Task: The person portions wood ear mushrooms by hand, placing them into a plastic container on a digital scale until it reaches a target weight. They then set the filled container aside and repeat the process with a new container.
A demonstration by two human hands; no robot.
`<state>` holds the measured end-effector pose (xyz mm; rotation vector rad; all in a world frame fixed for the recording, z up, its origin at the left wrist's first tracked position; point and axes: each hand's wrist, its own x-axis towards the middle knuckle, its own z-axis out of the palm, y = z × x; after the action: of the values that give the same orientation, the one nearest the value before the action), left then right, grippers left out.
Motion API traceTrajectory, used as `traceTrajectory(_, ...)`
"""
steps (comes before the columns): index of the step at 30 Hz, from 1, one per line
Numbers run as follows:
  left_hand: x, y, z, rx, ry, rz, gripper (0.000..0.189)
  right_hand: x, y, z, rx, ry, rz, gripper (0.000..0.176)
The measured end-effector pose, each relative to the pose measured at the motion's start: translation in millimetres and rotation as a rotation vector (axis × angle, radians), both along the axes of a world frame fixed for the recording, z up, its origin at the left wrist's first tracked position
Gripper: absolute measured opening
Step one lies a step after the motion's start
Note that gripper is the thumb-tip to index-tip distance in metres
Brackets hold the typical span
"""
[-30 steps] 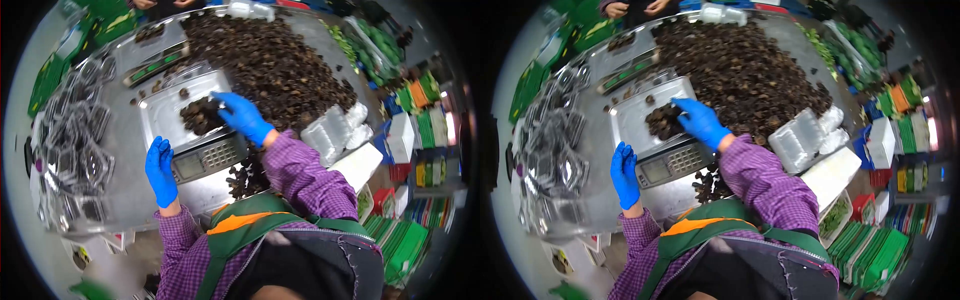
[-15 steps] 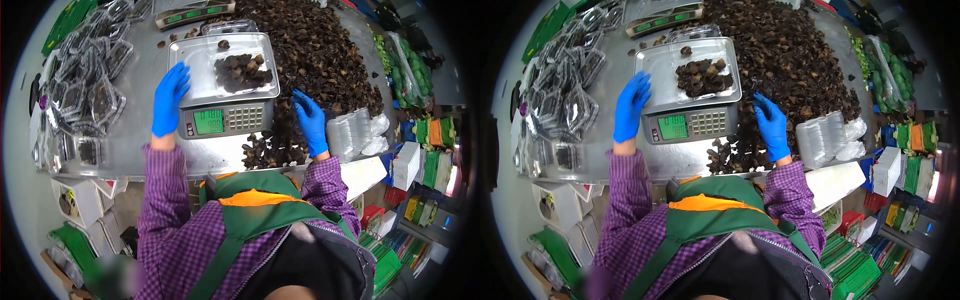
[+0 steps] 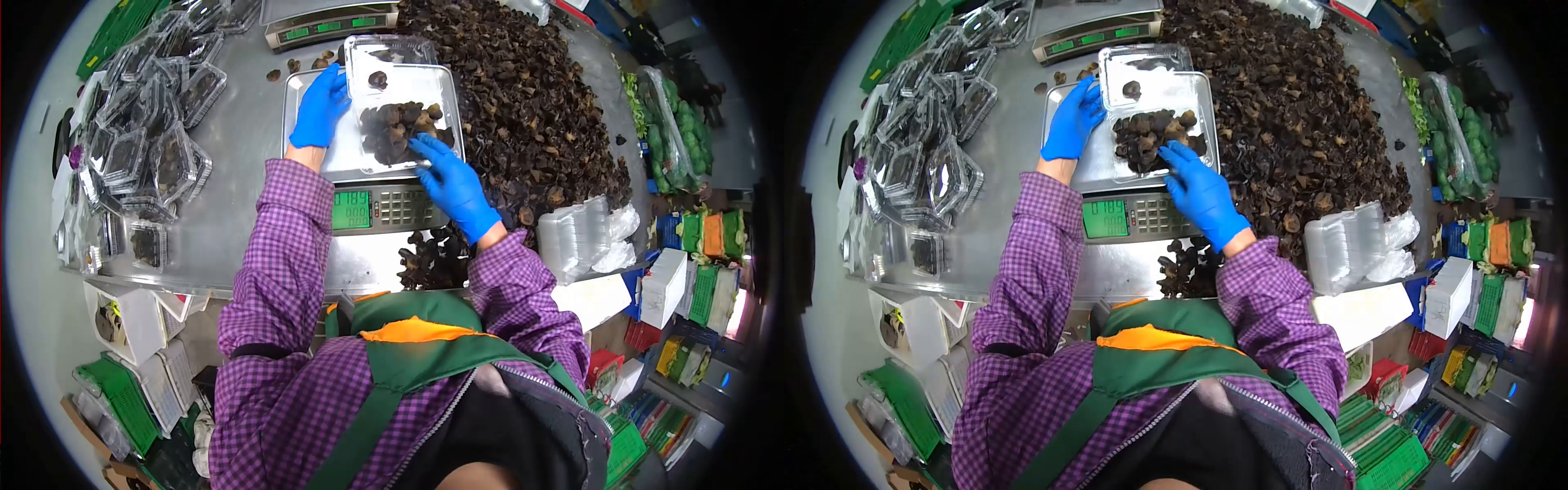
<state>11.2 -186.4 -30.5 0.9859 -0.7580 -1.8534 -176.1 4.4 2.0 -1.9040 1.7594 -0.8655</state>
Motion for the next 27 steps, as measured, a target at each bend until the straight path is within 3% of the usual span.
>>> traceTrajectory(2,0,3,11,-0.102,-0.010,0.043,0.045,1,-2,8,0.075,-0.086,0.019,0.042)
traceTrajectory(4,9,12,19,-0.144,0.003,0.019,0.045,-4,-1,16,-0.113,-0.209,0.013,0.033)
traceTrajectory(6,19,34,33,-0.384,-0.244,-0.109,0.045,-16,8,19,-0.083,-0.423,-0.161,0.026)
traceTrajectory(8,19,60,44,-0.364,-0.358,-0.124,0.048,-35,14,4,-0.046,-0.566,-0.402,0.029)
traceTrajectory(10,22,84,35,-0.446,-0.608,-0.104,0.057,-57,20,-9,0.199,-0.785,-0.465,0.036)
traceTrajectory(11,26,92,31,-0.452,-0.608,-0.107,0.057,-59,18,-10,0.193,-0.787,-0.468,0.036)
traceTrajectory(13,35,104,23,-0.264,-0.564,-0.304,0.063,-56,12,-6,0.480,-0.906,-0.486,0.042)
traceTrajectory(19,28,112,15,-0.227,-0.492,-0.275,0.063,-46,-11,-22,0.463,-0.971,-0.498,0.013)
traceTrajectory(27,27,115,1,-0.401,-0.555,-0.170,0.059,-56,-1,-23,0.435,-0.839,-0.425,0.018)
